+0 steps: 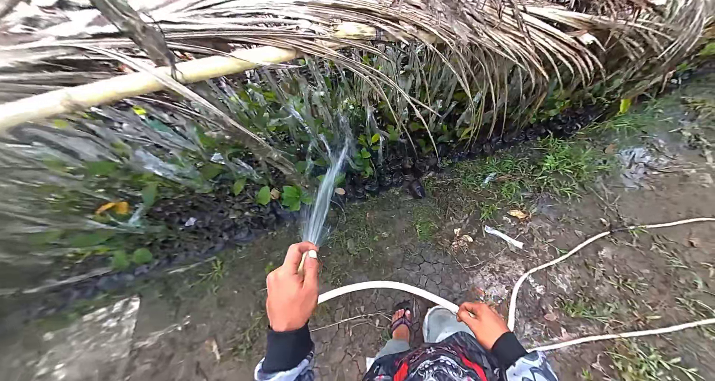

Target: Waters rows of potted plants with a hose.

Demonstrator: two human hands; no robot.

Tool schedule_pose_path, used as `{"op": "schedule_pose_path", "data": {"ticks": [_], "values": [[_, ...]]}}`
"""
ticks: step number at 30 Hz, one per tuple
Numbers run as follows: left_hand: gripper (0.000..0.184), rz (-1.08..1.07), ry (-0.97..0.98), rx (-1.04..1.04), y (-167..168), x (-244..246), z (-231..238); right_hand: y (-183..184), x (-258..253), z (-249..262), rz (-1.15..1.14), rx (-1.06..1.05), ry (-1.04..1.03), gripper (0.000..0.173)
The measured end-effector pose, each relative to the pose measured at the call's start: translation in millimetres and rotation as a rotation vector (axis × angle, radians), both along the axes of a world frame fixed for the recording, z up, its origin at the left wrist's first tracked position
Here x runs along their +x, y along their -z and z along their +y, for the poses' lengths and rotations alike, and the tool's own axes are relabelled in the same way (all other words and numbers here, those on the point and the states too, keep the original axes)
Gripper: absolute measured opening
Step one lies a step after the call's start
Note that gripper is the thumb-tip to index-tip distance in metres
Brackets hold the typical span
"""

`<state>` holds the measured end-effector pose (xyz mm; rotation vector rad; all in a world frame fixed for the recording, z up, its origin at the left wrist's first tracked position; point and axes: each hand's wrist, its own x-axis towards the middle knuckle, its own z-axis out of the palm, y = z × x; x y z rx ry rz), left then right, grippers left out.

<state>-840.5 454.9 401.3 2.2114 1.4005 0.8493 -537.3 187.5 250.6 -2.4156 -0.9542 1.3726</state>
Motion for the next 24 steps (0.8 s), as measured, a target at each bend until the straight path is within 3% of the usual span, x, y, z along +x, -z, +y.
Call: {"op": "schedule_pose_path", "data": {"ticks": [24], "values": [[0.035,0.019,0.034,0.034,-24.4,42.7,-18.1,3.4,33.9,-10.8,0.026,0.104,0.085,0.035]]}}
